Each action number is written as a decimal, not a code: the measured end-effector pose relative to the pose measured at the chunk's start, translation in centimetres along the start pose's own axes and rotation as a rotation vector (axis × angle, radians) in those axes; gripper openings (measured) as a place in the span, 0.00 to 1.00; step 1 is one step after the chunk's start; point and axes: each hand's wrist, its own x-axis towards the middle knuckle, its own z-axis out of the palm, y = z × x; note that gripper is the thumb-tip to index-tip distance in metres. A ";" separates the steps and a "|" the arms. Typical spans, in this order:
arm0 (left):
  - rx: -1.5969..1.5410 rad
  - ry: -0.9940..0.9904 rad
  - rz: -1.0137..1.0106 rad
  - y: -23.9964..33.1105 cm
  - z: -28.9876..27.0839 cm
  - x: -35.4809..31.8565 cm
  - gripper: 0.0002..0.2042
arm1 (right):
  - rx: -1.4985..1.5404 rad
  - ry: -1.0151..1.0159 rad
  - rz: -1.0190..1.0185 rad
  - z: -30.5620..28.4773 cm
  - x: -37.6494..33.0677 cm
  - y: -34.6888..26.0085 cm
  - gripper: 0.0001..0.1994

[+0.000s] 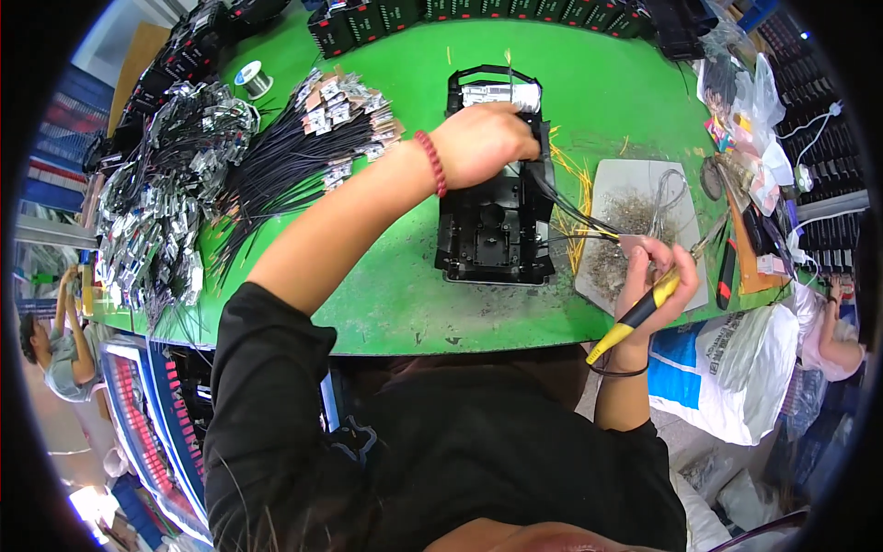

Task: The person picks up a circuit board and wires from a table, solders them together using a soldering iron, and places the assembly into a black plastic housing before repeating the process.

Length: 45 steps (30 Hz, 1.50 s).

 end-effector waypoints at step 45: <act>-0.631 0.791 -1.253 15.9 3.5 -21.7 0.19 | 0.534 -0.758 -0.409 7.1 -6.6 -10.5 0.09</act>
